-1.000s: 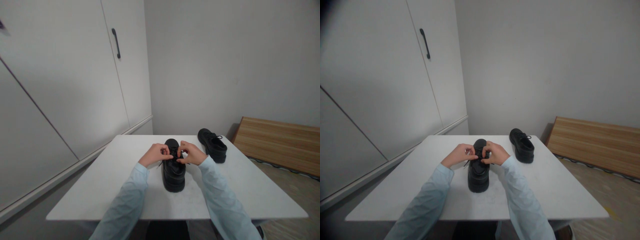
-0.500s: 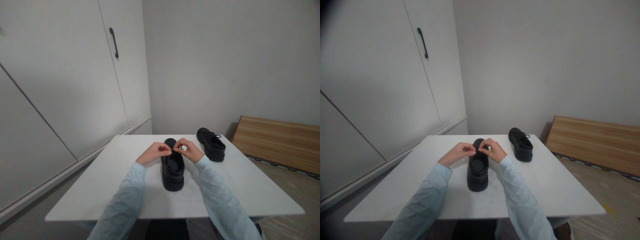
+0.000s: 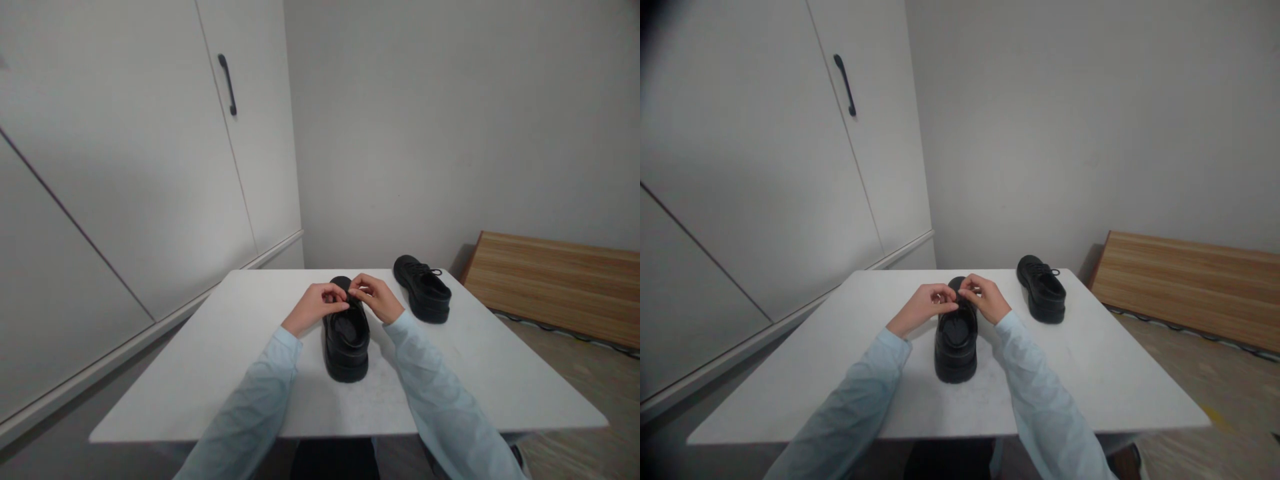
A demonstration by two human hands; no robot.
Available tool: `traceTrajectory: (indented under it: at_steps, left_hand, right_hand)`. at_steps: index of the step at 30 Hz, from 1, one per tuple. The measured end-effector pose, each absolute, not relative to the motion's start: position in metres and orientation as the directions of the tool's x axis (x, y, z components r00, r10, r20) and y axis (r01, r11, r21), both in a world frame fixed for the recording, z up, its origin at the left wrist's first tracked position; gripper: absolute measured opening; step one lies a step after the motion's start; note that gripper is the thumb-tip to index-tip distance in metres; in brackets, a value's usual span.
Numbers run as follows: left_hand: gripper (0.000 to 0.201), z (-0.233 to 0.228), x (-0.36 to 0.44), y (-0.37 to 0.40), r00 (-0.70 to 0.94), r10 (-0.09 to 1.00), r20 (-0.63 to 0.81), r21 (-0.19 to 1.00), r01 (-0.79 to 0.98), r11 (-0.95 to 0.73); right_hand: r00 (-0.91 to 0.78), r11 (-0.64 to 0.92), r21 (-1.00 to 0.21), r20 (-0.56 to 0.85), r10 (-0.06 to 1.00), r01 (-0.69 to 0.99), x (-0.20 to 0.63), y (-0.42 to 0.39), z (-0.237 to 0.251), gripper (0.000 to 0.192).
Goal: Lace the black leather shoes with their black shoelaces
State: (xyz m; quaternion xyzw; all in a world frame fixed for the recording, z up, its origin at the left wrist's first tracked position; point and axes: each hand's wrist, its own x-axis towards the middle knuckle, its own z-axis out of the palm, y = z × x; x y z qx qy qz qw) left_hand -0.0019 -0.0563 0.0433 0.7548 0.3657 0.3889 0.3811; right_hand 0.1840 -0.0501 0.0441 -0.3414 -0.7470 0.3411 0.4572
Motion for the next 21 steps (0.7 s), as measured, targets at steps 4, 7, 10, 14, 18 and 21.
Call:
traceTrajectory:
  at_steps: [4,7,10,14,18,21]
  left_hand:
    - [0.019,0.041,0.001,-0.056,0.389,0.823,0.414,0.78,0.314,-0.541]
    - [0.018,0.037,0.003,-0.055,0.378,0.815,0.44,0.755,0.336,-0.564]
    - [0.015,0.035,0.004,-0.056,0.383,0.805,0.452,0.738,0.347,-0.579]
    - [0.01,0.036,0.006,-0.059,0.38,0.784,0.491,0.701,0.363,-0.615]
    - [0.006,0.035,0.01,-0.061,0.369,0.774,0.514,0.671,0.389,-0.631]
    - [0.006,0.034,0.011,-0.061,0.356,0.767,0.534,0.645,0.415,-0.642]
  right_hand:
    - [-0.344,0.532,-0.828,0.454,0.822,0.178,0.185,-0.049,0.043,0.019]
    - [-0.342,0.524,-0.833,0.446,0.827,0.18,0.186,-0.049,0.043,0.019]
    - [-0.336,0.505,-0.846,0.432,0.837,0.17,0.186,-0.05,0.044,0.022]
    - [-0.329,0.488,-0.86,0.422,0.845,0.15,0.187,-0.049,0.045,0.025]
    - [-0.336,0.484,-0.864,0.419,0.843,0.138,0.188,-0.048,0.045,0.026]
    - [-0.351,0.487,-0.865,0.421,0.836,0.121,0.19,-0.047,0.045,0.027]
